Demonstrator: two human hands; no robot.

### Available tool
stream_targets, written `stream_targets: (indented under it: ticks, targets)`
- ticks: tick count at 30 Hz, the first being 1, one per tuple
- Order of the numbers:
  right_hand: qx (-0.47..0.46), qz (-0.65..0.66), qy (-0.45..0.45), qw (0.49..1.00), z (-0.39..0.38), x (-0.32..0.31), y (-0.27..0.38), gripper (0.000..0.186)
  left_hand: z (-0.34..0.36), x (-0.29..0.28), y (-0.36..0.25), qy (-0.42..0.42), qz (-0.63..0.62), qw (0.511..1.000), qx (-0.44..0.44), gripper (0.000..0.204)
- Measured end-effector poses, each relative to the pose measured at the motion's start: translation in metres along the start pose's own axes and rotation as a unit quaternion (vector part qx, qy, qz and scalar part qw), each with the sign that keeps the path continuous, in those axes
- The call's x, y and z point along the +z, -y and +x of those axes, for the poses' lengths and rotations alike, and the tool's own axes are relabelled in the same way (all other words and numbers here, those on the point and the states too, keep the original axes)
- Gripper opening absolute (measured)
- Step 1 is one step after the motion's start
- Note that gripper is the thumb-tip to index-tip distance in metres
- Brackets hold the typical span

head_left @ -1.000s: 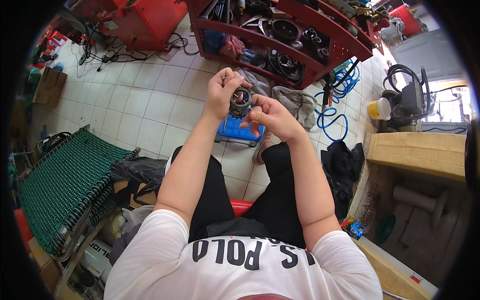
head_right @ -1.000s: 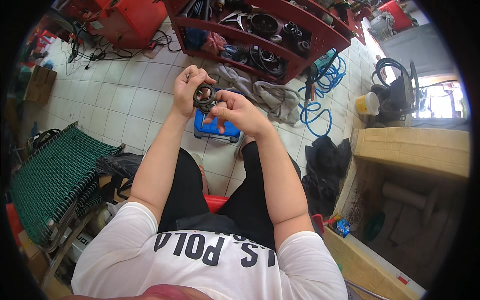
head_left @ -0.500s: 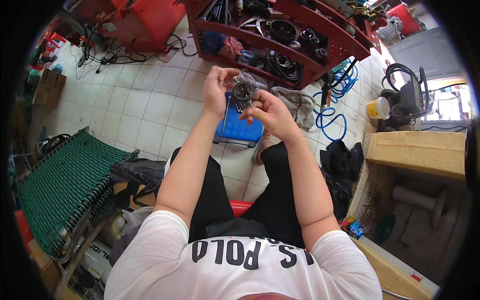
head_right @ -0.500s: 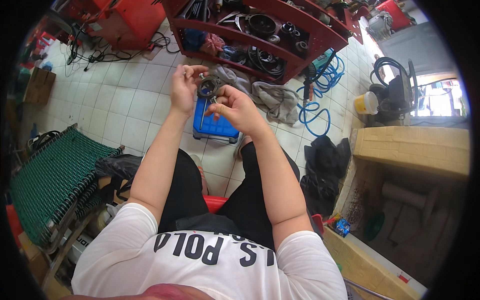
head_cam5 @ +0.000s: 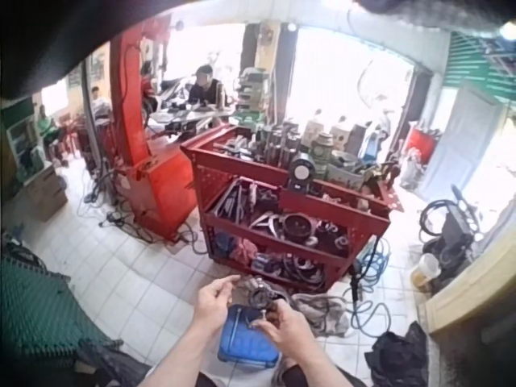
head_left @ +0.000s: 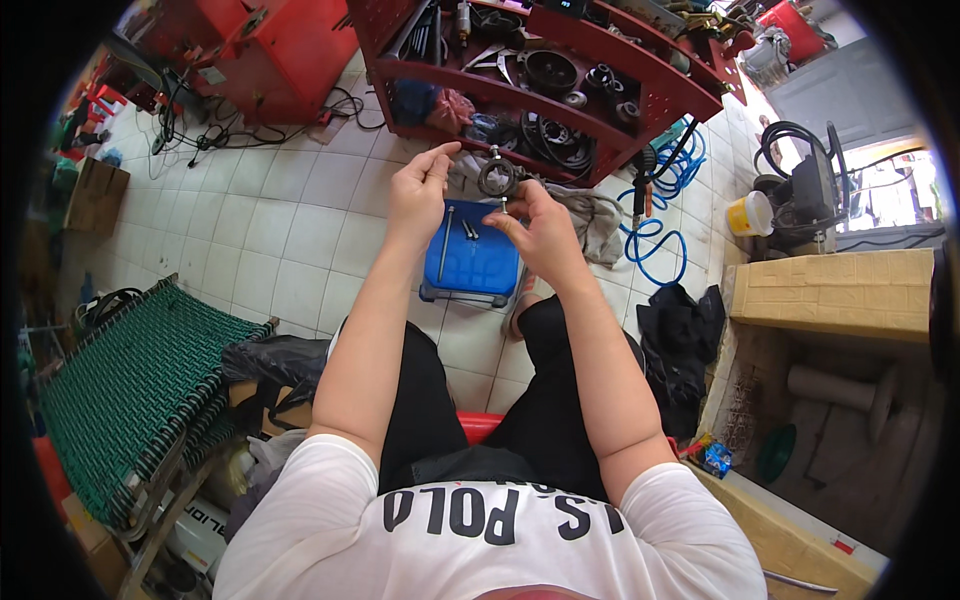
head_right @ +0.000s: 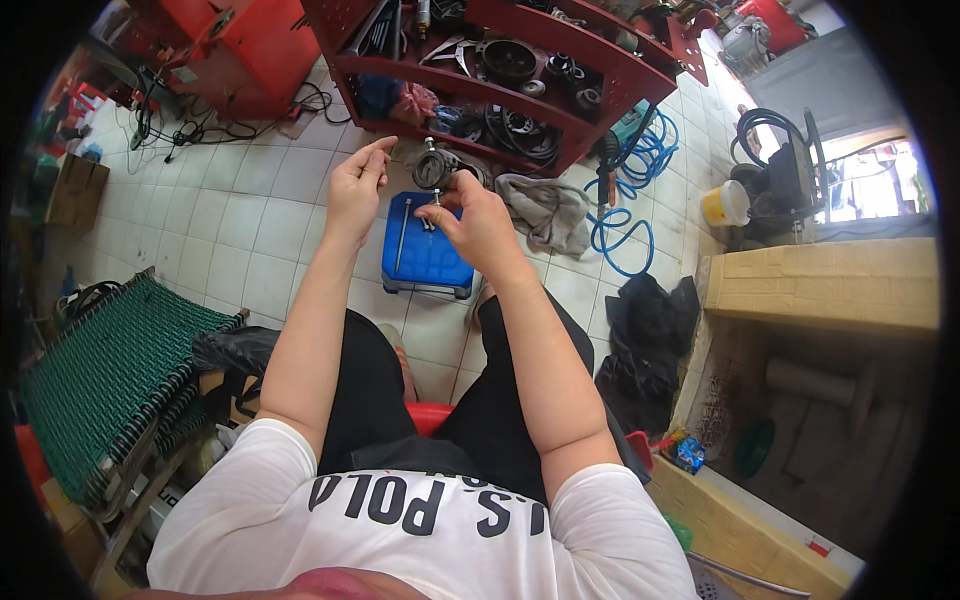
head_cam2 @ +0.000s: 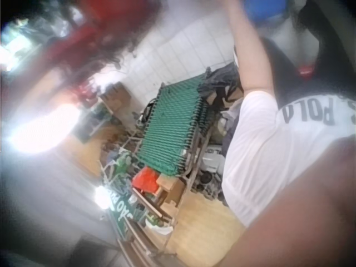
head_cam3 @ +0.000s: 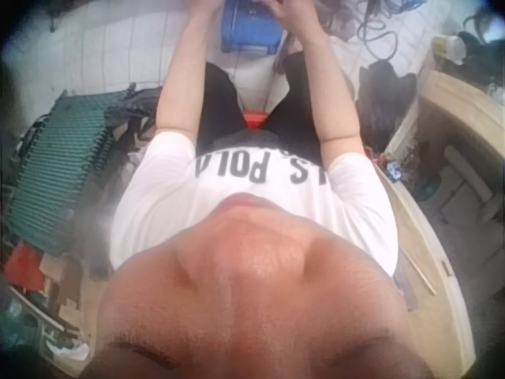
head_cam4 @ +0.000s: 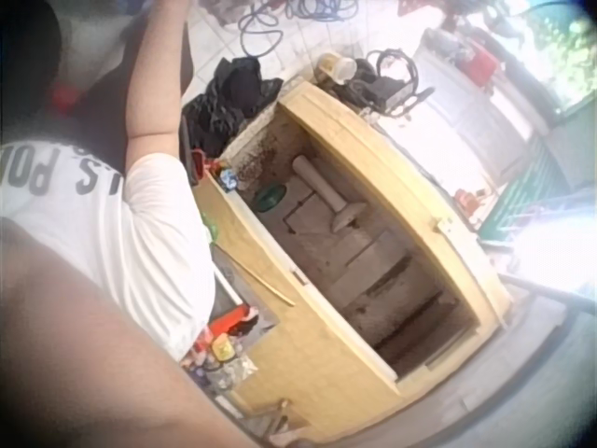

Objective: The person cleans a carburetor by hand and using a tool. The person handles the carburetor, uses a small brush to clean the internal and external parts, and moves a cloth to wipe the components.

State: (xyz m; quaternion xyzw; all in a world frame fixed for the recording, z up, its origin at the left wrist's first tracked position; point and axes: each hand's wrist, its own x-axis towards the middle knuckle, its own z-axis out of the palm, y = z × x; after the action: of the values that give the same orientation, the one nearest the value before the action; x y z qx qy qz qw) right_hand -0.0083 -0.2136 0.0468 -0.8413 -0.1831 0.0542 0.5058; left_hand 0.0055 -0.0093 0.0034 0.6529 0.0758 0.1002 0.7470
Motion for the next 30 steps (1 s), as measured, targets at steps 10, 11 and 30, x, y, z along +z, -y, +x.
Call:
stream_targets:
  ticks: [10, 11, 30]
  targets:
    - [-0.015, -0.062, -0.024, 0.998, 0.002, 0.000, -0.008, 0.045, -0.018, 0.015, -0.029, 0.077, 0.203, 0.969, 0.116, 0.015]
    - [-0.014, -0.069, -0.020, 0.997, 0.002, 0.001, -0.010, 0.046, -0.019, 0.014, -0.029, 0.087, 0.222, 0.962, 0.134, 0.015]
    - [-0.038, -0.122, 0.054, 0.990, -0.002, 0.021, -0.019, 0.051, -0.015, -0.005, -0.023, 0.147, 0.291, 0.945, 0.023, 0.020]
